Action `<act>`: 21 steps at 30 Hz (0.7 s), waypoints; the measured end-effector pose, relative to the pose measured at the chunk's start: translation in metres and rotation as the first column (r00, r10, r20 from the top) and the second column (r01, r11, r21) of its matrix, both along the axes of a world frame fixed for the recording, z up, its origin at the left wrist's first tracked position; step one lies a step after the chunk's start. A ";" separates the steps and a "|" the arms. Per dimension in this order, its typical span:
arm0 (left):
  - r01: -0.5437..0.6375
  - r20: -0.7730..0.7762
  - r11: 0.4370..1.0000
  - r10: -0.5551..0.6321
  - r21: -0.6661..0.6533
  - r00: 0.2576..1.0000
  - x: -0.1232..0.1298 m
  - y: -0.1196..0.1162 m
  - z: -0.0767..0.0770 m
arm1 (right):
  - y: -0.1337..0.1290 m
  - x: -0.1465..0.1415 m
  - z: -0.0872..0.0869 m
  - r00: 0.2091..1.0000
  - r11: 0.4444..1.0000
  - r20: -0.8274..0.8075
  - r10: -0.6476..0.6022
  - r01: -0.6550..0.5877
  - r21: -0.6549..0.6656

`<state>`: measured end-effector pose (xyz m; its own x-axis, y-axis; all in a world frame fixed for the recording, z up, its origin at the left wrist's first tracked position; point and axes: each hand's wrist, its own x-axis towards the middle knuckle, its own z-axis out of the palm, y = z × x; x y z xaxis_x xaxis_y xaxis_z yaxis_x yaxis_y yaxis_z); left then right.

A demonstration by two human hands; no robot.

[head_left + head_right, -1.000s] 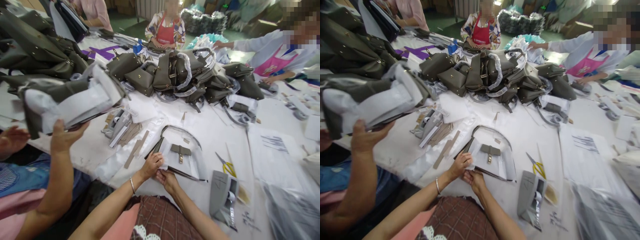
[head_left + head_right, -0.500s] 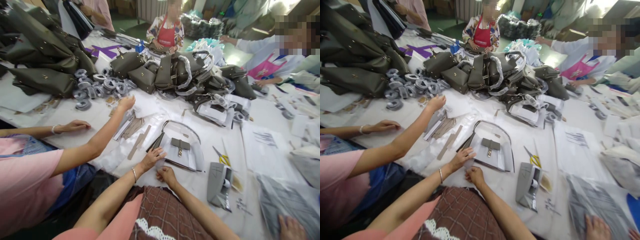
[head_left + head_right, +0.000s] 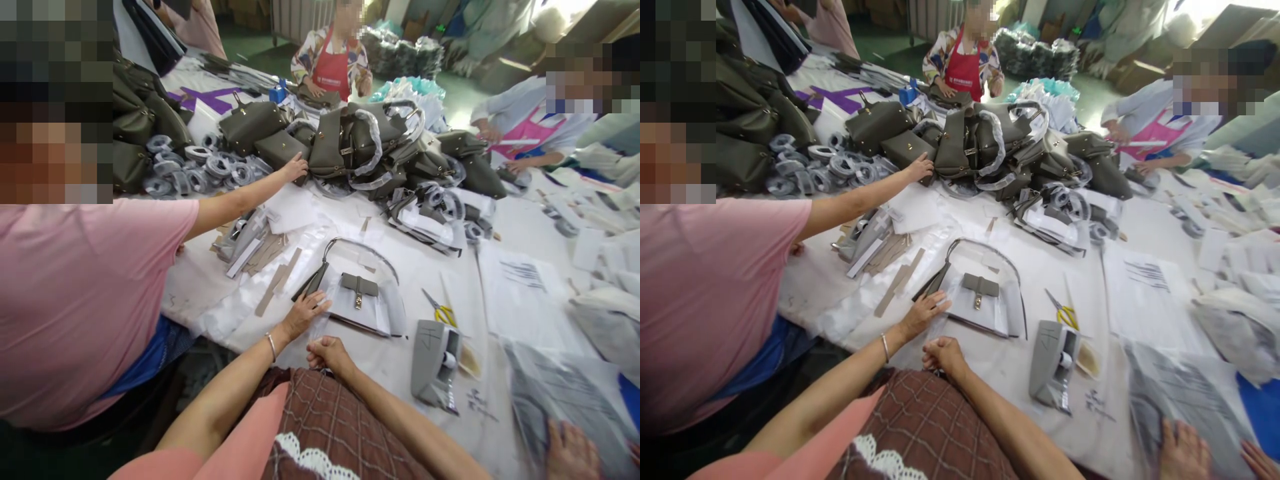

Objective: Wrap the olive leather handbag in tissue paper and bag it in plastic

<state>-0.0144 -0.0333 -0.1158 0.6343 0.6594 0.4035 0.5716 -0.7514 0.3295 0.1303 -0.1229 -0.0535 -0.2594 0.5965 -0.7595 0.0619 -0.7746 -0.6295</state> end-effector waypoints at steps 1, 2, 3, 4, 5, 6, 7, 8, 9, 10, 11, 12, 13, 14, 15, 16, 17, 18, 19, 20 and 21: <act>-0.003 -0.002 1.000 0.003 0.001 1.000 0.000 0.000 0.000 | -0.001 0.001 0.002 0.996 0.995 0.005 0.087 -0.087 0.037; -0.008 -0.003 1.000 0.008 0.001 1.000 0.001 0.000 -0.001 | 0.001 0.002 0.005 0.981 0.978 0.018 0.191 -0.192 0.080; -0.014 -0.003 1.000 0.014 0.002 1.000 0.001 -0.001 -0.001 | 0.005 0.003 0.009 0.957 0.950 0.034 0.289 -0.291 0.114; -0.019 -0.003 1.000 0.019 0.001 1.000 0.001 -0.001 -0.001 | 0.013 0.006 0.016 0.930 0.921 0.047 0.364 -0.367 0.132; -0.020 -0.002 1.000 0.020 -0.001 1.000 0.002 -0.001 -0.001 | 0.023 0.009 0.024 0.911 0.900 0.063 0.407 -0.412 0.145; -0.018 0.000 1.000 0.018 0.001 1.000 0.002 -0.001 -0.002 | 0.036 0.014 0.033 0.907 0.894 0.075 0.414 -0.421 0.150; -0.014 0.004 1.000 0.014 0.007 1.000 0.002 -0.001 -0.002 | 0.050 0.019 0.042 0.913 0.897 0.104 0.394 -0.407 0.174; -0.013 0.006 1.000 0.013 0.016 1.000 0.002 -0.001 -0.002 | 0.064 0.026 0.051 0.926 0.901 0.163 0.341 -0.372 0.223; -0.016 0.005 1.000 0.016 0.024 1.000 0.002 -0.001 -0.003 | 0.077 0.033 0.058 0.930 0.896 0.243 0.275 -0.340 0.287; -0.024 0.002 0.999 0.024 0.031 1.000 0.002 0.000 -0.003 | 0.089 0.040 0.064 0.918 0.873 0.336 0.209 -0.330 0.358; -0.032 -0.002 0.999 0.033 0.036 0.999 0.003 0.000 -0.003 | 0.098 0.046 0.067 0.894 0.840 0.422 0.151 -0.341 0.423; -0.040 -0.004 0.998 0.040 0.040 0.999 0.003 0.000 -0.003 | 0.104 0.052 0.068 0.864 0.799 0.492 0.110 -0.371 0.474; -0.047 -0.005 0.998 0.047 0.041 0.999 0.003 -0.001 -0.003 | 0.107 0.056 0.065 0.835 0.753 0.544 0.081 -0.409 0.515; -0.049 -0.007 0.998 0.050 0.044 0.999 0.003 -0.001 -0.003 | 0.108 0.058 0.061 0.815 0.704 0.575 0.065 -0.447 0.553; -0.050 -0.010 0.998 0.050 0.048 0.999 0.003 -0.001 -0.003 | 0.107 0.060 0.054 0.803 0.653 0.592 0.060 -0.480 0.586; -0.051 -0.015 0.997 0.052 0.052 0.999 0.004 -0.002 -0.002 | 0.105 0.060 0.046 0.797 0.606 0.600 0.060 -0.507 0.613; -0.055 -0.022 0.997 0.056 0.054 0.998 0.004 -0.003 -0.002 | 0.103 0.060 0.038 0.792 0.565 0.607 0.063 -0.530 0.633; -0.059 -0.029 0.997 0.060 0.056 0.998 0.004 -0.004 -0.002 | 0.101 0.059 0.029 0.787 0.531 0.614 0.064 -0.548 0.646; -0.063 -0.033 0.996 0.065 0.060 0.997 0.005 -0.005 -0.001 | 0.099 0.058 0.023 0.782 0.511 0.619 0.067 -0.560 0.652; -0.069 -0.031 0.995 0.071 0.066 0.997 0.005 -0.006 -0.001 | 0.099 0.058 0.018 0.779 0.501 0.623 0.071 -0.568 0.653; -0.075 -0.027 0.995 0.077 0.072 0.997 0.005 -0.007 -0.001 | 0.100 0.058 0.015 0.777 0.497 0.625 0.081 -0.575 0.650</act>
